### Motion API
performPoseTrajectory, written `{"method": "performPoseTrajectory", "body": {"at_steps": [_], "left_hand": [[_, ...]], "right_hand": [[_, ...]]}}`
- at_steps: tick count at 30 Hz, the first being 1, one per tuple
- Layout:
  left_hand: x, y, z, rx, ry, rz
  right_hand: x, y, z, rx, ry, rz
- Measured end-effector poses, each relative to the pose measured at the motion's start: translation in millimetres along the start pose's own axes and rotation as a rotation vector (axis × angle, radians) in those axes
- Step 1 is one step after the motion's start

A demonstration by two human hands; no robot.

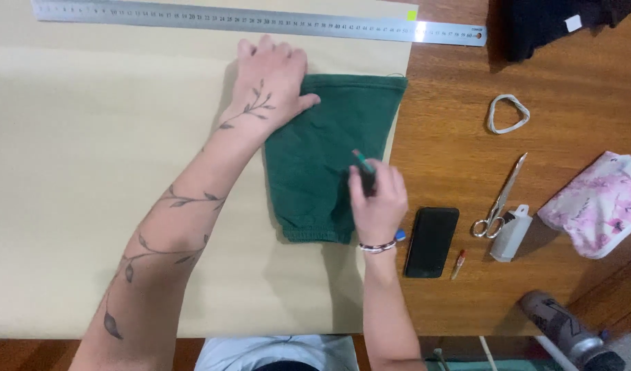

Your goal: The person retrieves a pencil from a pencil case and uses it with a ruler to measure a pair of green shorts laid on a large sheet of paper. They mark measurements on the paper and adjust the shorts multiple times.

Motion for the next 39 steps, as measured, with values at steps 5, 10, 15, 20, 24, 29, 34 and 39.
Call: {"method": "performPoseTrajectory", "body": {"at_steps": [5,10,15,20,24,29,34,39], "left_hand": [[13.4,16.7,12.2,0.023,-0.455,0.058],[25.3,13.1,2.0,-0.206,-0.454,0.004],[20.9,7.3,10.0,-0.352,-0.28,-0.097],[0.3,9.2,-1.6,-0.378,-0.074,-0.046],[-10.3,11.4,-3.6,-0.303,0.058,0.037],[-19.8,5.1,-13.9,-0.461,0.231,0.126],[-45.9,-2.4,-51.3,-0.534,0.385,0.143],[-94.8,6.6,-66.0,-0.494,0.465,0.207]], "right_hand": [[-12.9,0.3,5.8,0.16,-0.016,0.055],[-15.9,6.8,8.7,0.187,-0.038,0.084],[-17.5,7.1,8.6,0.202,-0.034,0.092],[-19.6,8.7,7.0,0.246,0.003,0.072],[-20.4,8.5,2.3,0.242,0.068,0.069],[-23.4,13.9,-0.5,0.254,0.064,0.164],[-36.1,33.4,-32.9,0.238,0.13,0.242],[-70.0,49.4,-59.8,0.32,0.15,0.395]]}}
Point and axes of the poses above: each hand's wrist, its own x-axis towards the middle knuckle, its own z-axis out of the palm, y = z × x, the point moved 6 cm from there along x, towards the middle knuckle, and after that the axes turned 9 degrees about -z, right-handed, at the moved point
